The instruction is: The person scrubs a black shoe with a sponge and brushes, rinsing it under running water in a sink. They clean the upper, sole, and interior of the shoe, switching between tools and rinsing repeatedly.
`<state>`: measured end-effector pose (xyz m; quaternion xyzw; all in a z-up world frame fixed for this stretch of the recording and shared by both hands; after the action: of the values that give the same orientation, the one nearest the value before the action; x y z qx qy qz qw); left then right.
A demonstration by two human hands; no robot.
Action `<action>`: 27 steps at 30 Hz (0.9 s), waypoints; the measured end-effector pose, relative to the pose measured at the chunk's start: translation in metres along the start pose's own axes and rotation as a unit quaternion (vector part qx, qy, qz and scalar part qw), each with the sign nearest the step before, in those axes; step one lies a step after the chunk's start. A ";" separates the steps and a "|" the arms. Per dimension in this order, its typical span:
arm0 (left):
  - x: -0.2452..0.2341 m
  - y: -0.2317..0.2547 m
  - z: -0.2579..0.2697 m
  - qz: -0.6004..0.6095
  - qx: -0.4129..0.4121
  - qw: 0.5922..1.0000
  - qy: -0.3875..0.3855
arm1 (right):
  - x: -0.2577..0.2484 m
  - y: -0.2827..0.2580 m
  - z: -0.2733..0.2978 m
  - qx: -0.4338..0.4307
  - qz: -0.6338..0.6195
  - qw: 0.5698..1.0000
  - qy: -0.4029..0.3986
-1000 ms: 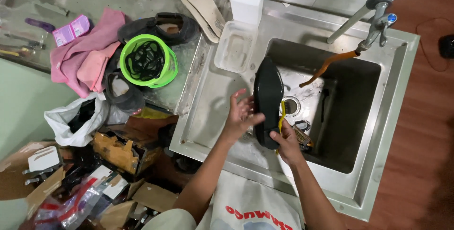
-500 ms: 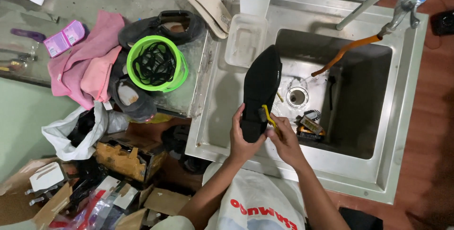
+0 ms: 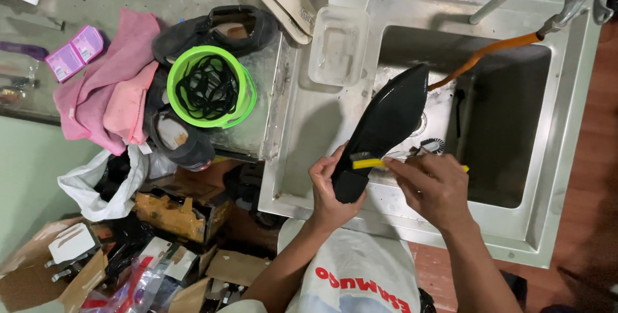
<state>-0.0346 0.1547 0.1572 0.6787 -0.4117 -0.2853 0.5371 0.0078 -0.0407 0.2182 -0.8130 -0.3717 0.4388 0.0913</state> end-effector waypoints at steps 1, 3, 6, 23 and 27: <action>0.001 0.000 0.000 0.012 0.015 1.000 -0.002 | 0.000 -0.017 -0.007 -0.044 0.001 0.999 -0.006; 0.000 -0.002 -0.001 0.025 0.030 0.999 -0.007 | -0.003 -0.028 -0.022 -0.085 0.003 0.996 -0.008; -0.002 -0.006 -0.001 0.026 0.034 0.999 -0.012 | -0.015 -0.022 -0.038 -0.129 0.087 0.988 0.026; 0.001 -0.038 0.005 0.104 -0.004 0.994 -0.031 | -0.012 -0.042 -0.056 -0.110 0.105 0.988 -0.032; -0.001 -0.041 0.010 0.053 -0.004 0.998 -0.039 | -0.018 -0.017 -0.056 -0.087 0.113 0.988 -0.060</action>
<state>-0.0332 0.1543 0.1145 0.6417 -0.4670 -0.2845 0.5378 0.0366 -0.0313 0.2711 -0.8268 -0.3192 0.4601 -0.0527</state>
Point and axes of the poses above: each hand's wrist, its own z-axis away from the middle knuckle, its own x-axis out of the palm, y = z × x, the point moved 5 cm from there along -z, towards the middle knuckle, and after that the axes turned 14 degrees about y, right-handed, at the moved point
